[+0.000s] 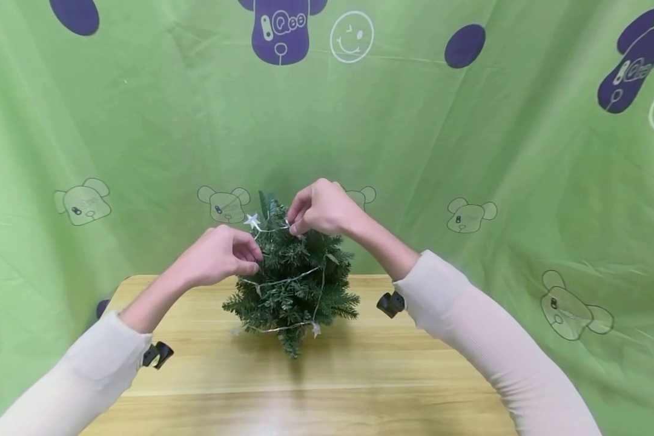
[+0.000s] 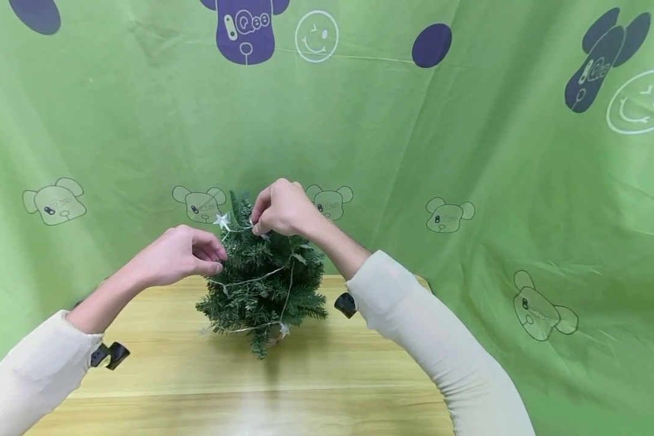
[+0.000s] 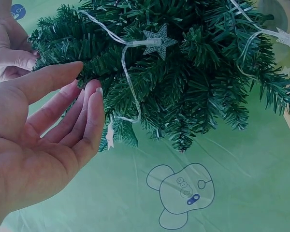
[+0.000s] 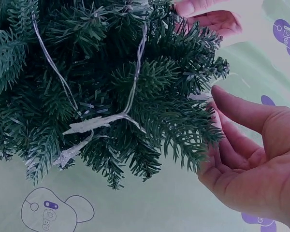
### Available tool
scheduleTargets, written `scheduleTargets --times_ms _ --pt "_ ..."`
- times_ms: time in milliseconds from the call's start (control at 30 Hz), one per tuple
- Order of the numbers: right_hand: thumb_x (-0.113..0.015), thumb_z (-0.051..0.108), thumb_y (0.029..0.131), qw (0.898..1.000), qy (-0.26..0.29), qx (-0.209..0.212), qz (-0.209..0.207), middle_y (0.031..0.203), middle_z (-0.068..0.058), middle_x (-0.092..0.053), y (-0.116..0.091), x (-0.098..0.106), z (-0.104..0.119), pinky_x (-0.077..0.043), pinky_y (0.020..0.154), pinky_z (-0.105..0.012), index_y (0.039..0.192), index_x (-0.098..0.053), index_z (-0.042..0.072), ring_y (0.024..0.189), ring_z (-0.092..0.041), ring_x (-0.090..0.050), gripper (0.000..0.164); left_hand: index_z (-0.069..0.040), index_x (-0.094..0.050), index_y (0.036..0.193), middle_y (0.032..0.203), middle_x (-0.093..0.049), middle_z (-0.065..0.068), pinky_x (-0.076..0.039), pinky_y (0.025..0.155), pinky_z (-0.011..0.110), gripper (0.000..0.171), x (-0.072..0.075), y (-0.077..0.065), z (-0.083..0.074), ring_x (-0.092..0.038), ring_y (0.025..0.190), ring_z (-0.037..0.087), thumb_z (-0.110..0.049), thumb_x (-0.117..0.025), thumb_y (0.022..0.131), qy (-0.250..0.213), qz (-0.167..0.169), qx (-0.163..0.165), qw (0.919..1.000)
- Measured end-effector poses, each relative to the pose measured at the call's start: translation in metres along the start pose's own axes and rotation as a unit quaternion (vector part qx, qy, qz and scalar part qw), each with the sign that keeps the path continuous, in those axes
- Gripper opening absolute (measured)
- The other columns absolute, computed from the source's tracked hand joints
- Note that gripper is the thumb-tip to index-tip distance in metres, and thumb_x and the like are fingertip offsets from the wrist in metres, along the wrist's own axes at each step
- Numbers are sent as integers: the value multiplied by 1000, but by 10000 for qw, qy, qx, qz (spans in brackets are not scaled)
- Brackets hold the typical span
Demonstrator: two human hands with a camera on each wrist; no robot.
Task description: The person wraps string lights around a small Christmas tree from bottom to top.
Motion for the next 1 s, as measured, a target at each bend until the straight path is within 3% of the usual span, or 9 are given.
scheduleTargets --times_ms 233,533,1000 --pt "-84 9 81 10000 51 33 -68 83 0 -76 0 0 -1 -57 86 -35 91 -77 14 81 -19 -72 13 -10 -74 103 97 -77 2 -60 86 39 18 0 1 1 -71 90 17 -12 -78 85 -8 -3 -41 10000" --pt "-83 13 83 9991 -417 70 33 89 4 -78 0 -1 0 -55 91 -38 92 -80 18 89 -17 -70 10 -10 -74 103 96 -77 2 -60 86 39 18 1 1 2 -71 89 17 -12 -78 85 -18 -4 -41 10000" --pt "-80 9 85 9983 -559 132 46 95 0 -79 3 -8 -5 -58 89 -31 95 -80 14 89 -15 -71 11 -10 -74 103 97 -77 2 -60 86 39 18 -1 1 2 -71 90 17 -12 -78 85 21 -8 -38 10000"
Point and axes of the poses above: each hand's wrist, its own y-axis towards the middle knuckle, its own x-axis out of the back of the hand, z = x × y, the point moved 1 cm from there along y, towards the middle knuckle
